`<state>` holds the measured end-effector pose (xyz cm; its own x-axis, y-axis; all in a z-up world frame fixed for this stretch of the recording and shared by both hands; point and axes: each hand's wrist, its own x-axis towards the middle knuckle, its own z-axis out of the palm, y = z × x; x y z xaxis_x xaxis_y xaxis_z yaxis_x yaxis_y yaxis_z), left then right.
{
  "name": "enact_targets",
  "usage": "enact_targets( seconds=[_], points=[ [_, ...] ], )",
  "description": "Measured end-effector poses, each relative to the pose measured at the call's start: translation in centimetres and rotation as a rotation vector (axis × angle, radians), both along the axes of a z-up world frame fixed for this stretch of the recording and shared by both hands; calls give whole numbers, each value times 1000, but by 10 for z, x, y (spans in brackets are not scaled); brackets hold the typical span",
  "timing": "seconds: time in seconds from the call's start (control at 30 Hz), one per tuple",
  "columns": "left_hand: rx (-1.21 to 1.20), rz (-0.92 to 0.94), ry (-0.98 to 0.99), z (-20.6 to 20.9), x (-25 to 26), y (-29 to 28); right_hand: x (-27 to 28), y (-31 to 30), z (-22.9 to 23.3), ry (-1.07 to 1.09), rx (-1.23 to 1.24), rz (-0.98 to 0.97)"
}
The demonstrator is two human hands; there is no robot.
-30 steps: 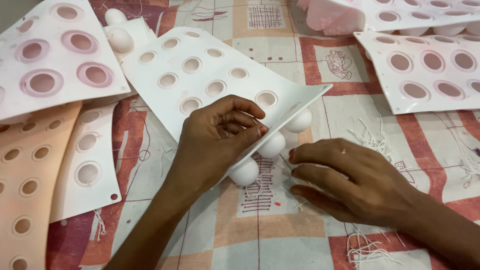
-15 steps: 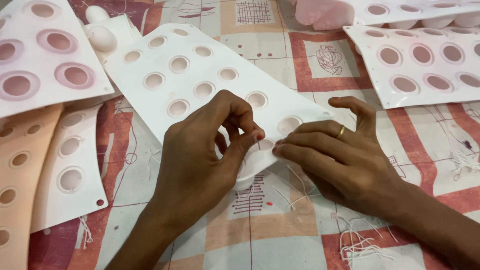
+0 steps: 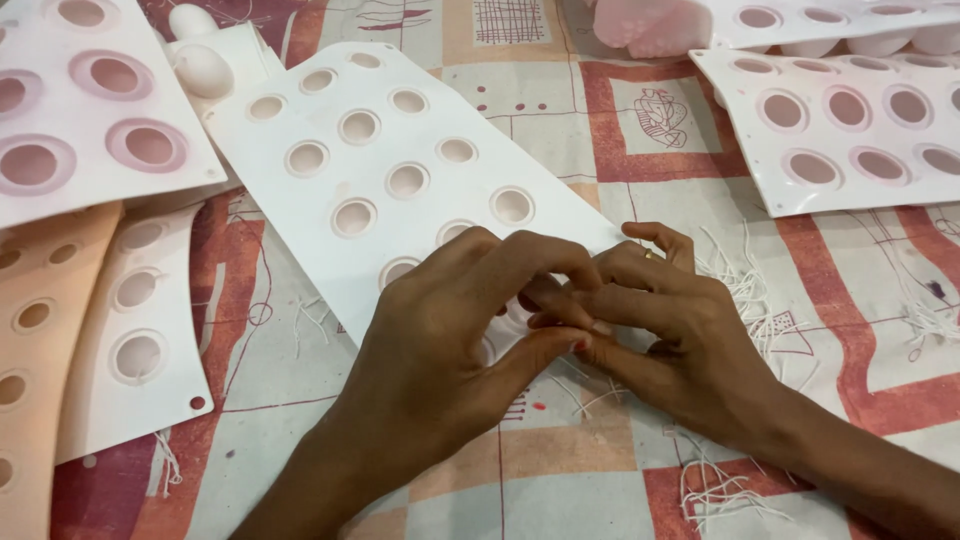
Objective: The recorder is threading a long needle with wick and passing it through the bottom of silicone candle molds to prepare them for pouring.
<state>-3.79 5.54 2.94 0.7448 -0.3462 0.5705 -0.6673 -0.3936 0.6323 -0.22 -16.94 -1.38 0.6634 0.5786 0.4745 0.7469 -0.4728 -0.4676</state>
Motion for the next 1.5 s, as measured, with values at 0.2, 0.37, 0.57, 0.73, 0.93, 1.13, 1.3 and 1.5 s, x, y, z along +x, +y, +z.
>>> enact_targets(
  seconds=[0.2, 0.37, 0.57, 0.73, 0.93, 1.13, 1.3, 1.5],
  points=[
    [-248, -230, 439, -13, 18, 12, -1, 5, 8, 25, 46, -2],
    [82, -41, 418, -13, 8, 5, -2, 3, 7, 60, 89, -59],
    [151, -7, 355, -12, 3, -2, -2, 1, 4, 98, 208, -53],
    [159, -7, 308, -16, 2, -4, -4, -4, 10, 192, 291, -92],
    [87, -23, 357, -13, 3, 1, -1, -9, 8, 371, 379, -122],
    [7, 21, 410, -12, 6, 2, -3, -14, 14, 352, 295, -160],
    [109, 99, 373, -8, 3, 0, -2, -17, 14, 148, 195, -20],
    [147, 160, 280, -15, -5, -5, 0, -17, 9, 179, 116, -37]
  ],
)
